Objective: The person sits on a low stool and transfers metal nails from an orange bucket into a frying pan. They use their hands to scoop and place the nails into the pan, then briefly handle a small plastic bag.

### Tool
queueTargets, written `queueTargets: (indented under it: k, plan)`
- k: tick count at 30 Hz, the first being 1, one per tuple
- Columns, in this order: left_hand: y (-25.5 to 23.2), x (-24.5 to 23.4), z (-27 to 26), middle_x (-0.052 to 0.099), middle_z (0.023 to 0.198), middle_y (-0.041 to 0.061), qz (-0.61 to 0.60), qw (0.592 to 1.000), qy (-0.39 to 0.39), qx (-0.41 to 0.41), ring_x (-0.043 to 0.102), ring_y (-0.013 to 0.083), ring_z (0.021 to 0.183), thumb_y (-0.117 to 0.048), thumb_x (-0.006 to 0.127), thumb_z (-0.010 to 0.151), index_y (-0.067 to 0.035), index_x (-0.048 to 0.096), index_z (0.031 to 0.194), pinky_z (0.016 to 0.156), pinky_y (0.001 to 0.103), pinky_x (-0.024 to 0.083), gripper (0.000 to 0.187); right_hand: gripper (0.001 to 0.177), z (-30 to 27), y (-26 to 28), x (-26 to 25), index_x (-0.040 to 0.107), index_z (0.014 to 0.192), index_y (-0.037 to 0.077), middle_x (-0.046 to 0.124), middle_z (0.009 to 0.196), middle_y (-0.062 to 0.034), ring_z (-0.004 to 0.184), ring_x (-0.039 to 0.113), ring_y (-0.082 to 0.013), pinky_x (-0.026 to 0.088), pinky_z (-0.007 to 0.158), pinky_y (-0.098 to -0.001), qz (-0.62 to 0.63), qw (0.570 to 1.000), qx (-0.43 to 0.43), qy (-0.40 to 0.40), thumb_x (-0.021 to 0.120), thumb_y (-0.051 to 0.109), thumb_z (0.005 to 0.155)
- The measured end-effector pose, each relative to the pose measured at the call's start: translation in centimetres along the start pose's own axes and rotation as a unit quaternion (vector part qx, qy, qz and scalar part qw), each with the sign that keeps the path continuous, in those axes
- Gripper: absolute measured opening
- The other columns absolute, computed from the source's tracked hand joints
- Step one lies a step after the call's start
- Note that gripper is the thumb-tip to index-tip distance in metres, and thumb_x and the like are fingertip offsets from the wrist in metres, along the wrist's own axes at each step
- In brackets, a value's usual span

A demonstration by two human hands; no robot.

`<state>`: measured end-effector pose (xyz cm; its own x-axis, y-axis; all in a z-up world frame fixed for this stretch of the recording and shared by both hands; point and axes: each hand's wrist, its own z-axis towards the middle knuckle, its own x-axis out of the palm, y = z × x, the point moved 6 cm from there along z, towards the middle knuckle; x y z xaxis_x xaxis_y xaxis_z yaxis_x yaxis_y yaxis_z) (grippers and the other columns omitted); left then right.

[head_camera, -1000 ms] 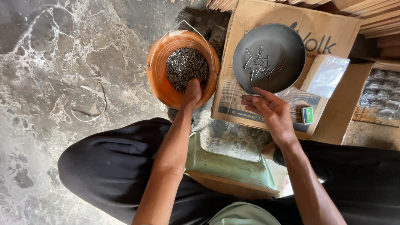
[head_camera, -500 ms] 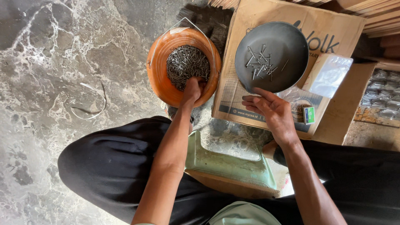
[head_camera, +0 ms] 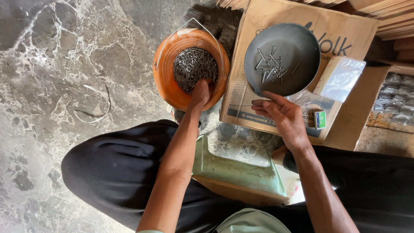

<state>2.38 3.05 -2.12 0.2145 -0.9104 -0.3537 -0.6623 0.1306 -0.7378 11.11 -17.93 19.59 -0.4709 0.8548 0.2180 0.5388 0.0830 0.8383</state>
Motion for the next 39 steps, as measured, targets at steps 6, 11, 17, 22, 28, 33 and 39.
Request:
queueTargets:
  k: [6, 11, 17, 22, 28, 33, 39]
  plan:
    - [-1.3, 0.2, -1.3, 0.063, 0.098, 0.023, 0.071, 0.997, 0.009, -0.009, 0.06, 0.0403, 0.095, -0.002, 0.057, 0.079, -0.002, 0.061, 0.11, 0.08, 0.047, 0.051, 0.032, 0.032, 0.0, -0.2, -0.1, 0.046, 0.119, -0.013, 0.06, 0.097, -0.0302, 0.089, 0.063, -0.0305, 0.052, 0.085, -0.0437, -0.003, 1.0, 0.004, 0.0, 0.046, -0.002, 0.089]
    - [5.1, 1.5, 3.5, 0.065, 0.095, 0.02, 0.117, 0.993, -0.007, -0.024, 0.061, 0.0366, 0.094, -0.005, 0.058, 0.079, -0.005, 0.063, 0.109, 0.078, 0.045, 0.053, 0.03, 0.032, 0.0, -0.1, -0.1, 0.047, 0.119, -0.012, 0.061, 0.097, -0.0298, 0.088, 0.063, -0.03, 0.053, 0.085, -0.0431, -0.007, 1.0, 0.006, -0.001, 0.046, -0.001, 0.09]
    - [4.2, 1.3, 2.9, 0.06, 0.1, 0.029, 0.165, 0.984, 0.014, -0.061, 0.059, 0.0441, 0.093, -0.005, 0.057, 0.081, 0.004, 0.057, 0.113, 0.08, 0.05, 0.053, 0.033, 0.031, -0.1, -0.1, 0.0, 0.048, 0.119, -0.011, 0.061, 0.097, -0.029, 0.088, 0.063, -0.0291, 0.053, 0.085, -0.0423, -0.014, 1.0, 0.006, 0.002, 0.046, 0.0, 0.09]
    - [4.7, 1.4, 3.1, 0.05, 0.114, 0.035, 0.165, 0.982, 0.065, -0.06, 0.054, 0.046, 0.101, -0.013, 0.051, 0.087, 0.008, 0.043, 0.124, 0.081, 0.054, 0.052, 0.044, 0.032, -0.1, 0.2, 0.0, 0.048, 0.119, -0.012, 0.061, 0.098, -0.0295, 0.088, 0.063, -0.0289, 0.052, 0.086, -0.0428, -0.013, 1.0, 0.006, 0.002, 0.046, -0.001, 0.09]
    - [4.8, 0.6, 2.9, 0.051, 0.115, 0.029, 0.24, 0.964, 0.087, -0.077, 0.056, 0.0431, 0.099, -0.008, 0.047, 0.089, 0.006, 0.042, 0.122, 0.077, 0.053, 0.053, 0.036, 0.032, -0.3, 0.1, -0.2, 0.046, 0.119, -0.013, 0.06, 0.098, -0.0304, 0.088, 0.062, -0.0296, 0.052, 0.086, -0.0443, 0.006, 1.0, 0.003, 0.002, 0.046, -0.003, 0.089]
    - [0.0, -1.2, -0.4, 0.055, 0.102, 0.031, 0.186, 0.982, -0.01, 0.006, 0.057, 0.0461, 0.092, 0.001, 0.048, 0.086, 0.008, 0.047, 0.113, 0.074, 0.056, 0.053, 0.028, 0.031, -0.7, 0.1, -0.1, 0.045, 0.119, -0.014, 0.06, 0.098, -0.0311, 0.088, 0.062, -0.0304, 0.051, 0.085, -0.0456, 0.017, 1.0, -0.009, -0.002, 0.045, -0.004, 0.09]
    - [-0.6, -2.2, 0.1, 0.055, 0.1, 0.022, 0.081, 0.985, -0.133, 0.075, 0.055, 0.0407, 0.1, -0.009, 0.051, 0.091, 0.002, 0.053, 0.109, 0.084, 0.053, 0.048, 0.021, 0.03, -0.7, 0.1, -0.2, 0.046, 0.118, -0.014, 0.059, 0.098, -0.0322, 0.088, 0.063, -0.0316, 0.052, 0.084, -0.0455, 0.005, 0.999, -0.032, 0.018, 0.045, -0.005, 0.089]
